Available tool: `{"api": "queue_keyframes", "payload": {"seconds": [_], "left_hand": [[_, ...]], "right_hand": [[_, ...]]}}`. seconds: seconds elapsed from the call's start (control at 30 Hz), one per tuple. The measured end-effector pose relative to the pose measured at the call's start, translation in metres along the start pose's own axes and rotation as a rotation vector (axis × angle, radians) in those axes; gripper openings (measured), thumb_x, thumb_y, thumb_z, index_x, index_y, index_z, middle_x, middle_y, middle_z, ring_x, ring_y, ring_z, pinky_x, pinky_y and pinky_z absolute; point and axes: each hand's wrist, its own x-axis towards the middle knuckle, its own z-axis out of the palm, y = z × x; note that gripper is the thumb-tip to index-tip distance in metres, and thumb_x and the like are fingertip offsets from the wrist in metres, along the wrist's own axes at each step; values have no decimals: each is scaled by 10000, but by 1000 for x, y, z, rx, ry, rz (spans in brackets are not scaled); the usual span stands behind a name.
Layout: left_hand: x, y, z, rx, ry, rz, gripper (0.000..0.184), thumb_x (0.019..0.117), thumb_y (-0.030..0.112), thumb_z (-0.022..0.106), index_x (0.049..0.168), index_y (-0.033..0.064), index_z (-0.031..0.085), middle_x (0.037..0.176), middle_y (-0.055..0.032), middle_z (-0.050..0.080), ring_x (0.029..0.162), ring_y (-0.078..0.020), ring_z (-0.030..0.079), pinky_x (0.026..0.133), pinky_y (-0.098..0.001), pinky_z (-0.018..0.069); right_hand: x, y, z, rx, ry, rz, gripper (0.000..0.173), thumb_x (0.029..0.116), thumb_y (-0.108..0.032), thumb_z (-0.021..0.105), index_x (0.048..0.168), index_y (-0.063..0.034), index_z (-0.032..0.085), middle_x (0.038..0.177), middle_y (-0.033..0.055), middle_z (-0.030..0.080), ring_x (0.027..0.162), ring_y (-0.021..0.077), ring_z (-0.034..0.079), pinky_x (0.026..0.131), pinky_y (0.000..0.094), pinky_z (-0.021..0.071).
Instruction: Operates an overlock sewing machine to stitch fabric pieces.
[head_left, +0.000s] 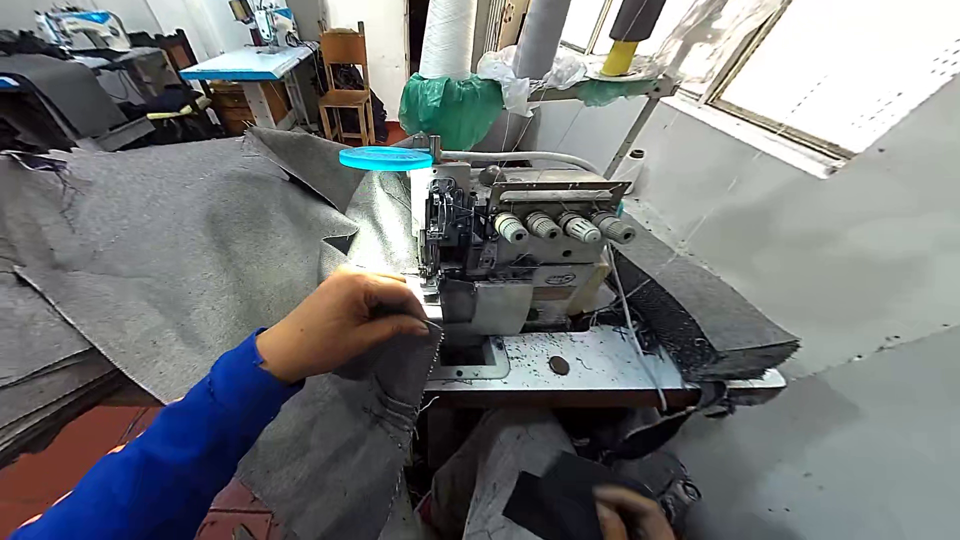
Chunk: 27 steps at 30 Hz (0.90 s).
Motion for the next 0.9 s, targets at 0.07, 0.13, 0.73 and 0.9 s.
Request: {"api": "queue_keyframes", "payload": {"seconds": [0.07,0.13,0.73,0.9], "left_hand": [[5,7,5,-11,-18,9,82,904,124,739,876,52,766,809,39,690,716,28,617,636,-118,514],[6,15,8,-27,-23,19,69,898,101,752,879,36,762,830,15,691,737,5,626,651,-138,529],[6,16,7,165,311,-188,237,865,-11,758,1092,33,705,875,-9,770,745,-31,711,707,-217,600],[-8,-33,39,616,398,-141,122,878,155,766,994,135,798,1033,-53,758,1112,-288,646,1004,-512,446]], "right_hand": [[31,-27,33,-45,-138,-258,219,1067,-100,488,1130,42,641,1133,40,720,1099,-54,628,977,167,500],[62,-54,73,-26,-183,-398,333,1093,-185,458,1323,35,557,1220,78,705,1118,-18,646,960,180,521],[61,-88,180,318,-382,-143,304,960,-306,655,921,-14,730,752,-17,708,698,-27,663,641,190,566],[40,-67,189,380,-596,119,232,960,-180,622,777,-61,701,674,-70,646,645,-52,607,629,191,521]]}}
